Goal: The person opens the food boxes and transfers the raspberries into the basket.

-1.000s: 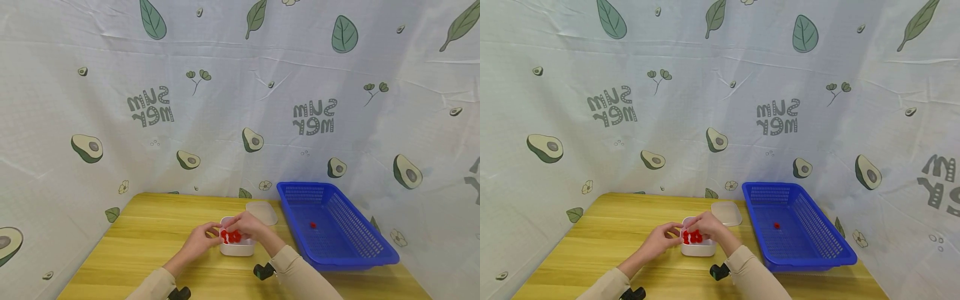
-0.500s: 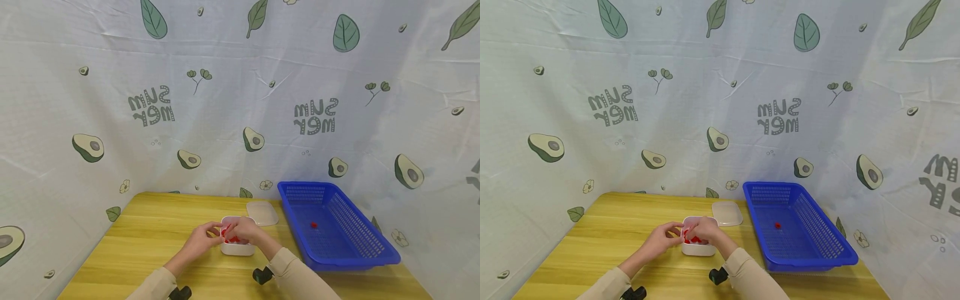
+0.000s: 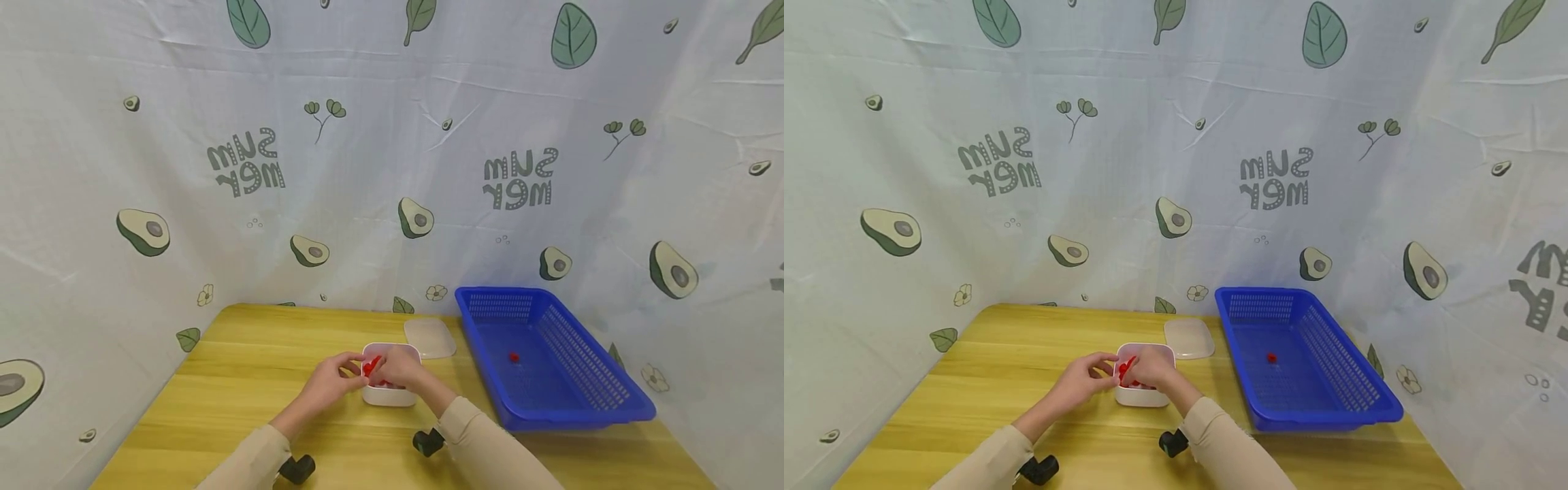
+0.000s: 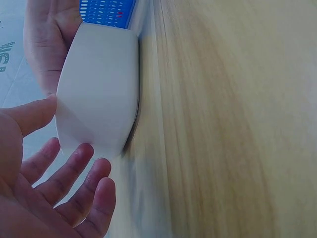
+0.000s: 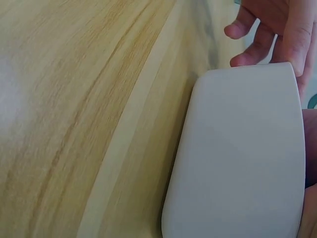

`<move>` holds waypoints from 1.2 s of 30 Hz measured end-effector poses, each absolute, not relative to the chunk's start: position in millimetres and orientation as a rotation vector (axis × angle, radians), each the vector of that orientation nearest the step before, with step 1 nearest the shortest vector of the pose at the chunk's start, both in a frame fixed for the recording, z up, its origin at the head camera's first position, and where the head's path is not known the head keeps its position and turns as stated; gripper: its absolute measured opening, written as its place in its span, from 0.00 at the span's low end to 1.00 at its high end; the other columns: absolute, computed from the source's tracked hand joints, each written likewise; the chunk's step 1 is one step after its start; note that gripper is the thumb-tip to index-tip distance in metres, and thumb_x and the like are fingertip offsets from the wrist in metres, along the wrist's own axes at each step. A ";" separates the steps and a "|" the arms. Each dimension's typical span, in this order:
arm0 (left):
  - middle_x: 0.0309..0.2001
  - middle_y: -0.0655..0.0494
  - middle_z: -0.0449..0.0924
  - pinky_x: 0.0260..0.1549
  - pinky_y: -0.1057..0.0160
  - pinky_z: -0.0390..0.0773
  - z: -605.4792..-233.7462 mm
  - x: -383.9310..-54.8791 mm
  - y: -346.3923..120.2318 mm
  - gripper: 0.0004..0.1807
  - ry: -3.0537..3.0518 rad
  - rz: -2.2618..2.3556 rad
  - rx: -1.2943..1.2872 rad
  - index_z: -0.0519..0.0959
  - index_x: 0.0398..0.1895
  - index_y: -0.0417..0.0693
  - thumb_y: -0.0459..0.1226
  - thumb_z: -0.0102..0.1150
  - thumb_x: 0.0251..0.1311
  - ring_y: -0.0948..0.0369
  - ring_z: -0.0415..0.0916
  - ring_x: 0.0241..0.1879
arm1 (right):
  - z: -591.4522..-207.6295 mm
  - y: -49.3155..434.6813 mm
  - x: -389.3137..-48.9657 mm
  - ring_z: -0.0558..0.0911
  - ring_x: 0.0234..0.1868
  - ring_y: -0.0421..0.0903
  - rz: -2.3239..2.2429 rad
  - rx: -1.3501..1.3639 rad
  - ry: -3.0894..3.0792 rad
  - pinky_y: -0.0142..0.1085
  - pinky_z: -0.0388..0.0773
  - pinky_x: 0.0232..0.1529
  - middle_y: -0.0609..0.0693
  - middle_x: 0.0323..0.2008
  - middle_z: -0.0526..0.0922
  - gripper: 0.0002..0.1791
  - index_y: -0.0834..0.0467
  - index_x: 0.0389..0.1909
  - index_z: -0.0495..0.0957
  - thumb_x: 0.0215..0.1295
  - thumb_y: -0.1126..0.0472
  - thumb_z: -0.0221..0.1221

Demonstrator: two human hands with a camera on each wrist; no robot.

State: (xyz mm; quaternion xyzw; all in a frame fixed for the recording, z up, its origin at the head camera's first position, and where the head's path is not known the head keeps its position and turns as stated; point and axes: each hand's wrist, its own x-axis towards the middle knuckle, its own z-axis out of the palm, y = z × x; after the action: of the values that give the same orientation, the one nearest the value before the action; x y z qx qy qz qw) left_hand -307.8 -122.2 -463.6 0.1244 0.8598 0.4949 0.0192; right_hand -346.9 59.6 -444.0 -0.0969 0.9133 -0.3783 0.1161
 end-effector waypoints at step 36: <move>0.43 0.55 0.83 0.36 0.62 0.79 -467.0 -309.1 -121.7 0.25 2.677 1.534 0.394 0.78 0.61 0.47 0.42 0.70 0.61 0.59 0.78 0.38 | -450.3 57.2 -343.4 0.72 0.17 0.40 -0.983 -0.387 2.783 0.30 0.70 0.22 0.45 0.14 0.79 0.08 0.58 0.18 0.86 0.53 0.63 0.73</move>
State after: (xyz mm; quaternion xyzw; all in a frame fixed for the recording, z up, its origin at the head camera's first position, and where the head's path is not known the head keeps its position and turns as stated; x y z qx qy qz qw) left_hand -309.1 -121.7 -467.0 0.1268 0.8605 0.4931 0.0156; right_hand -343.4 57.2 -450.3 -0.1295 0.9318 -0.3290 0.0825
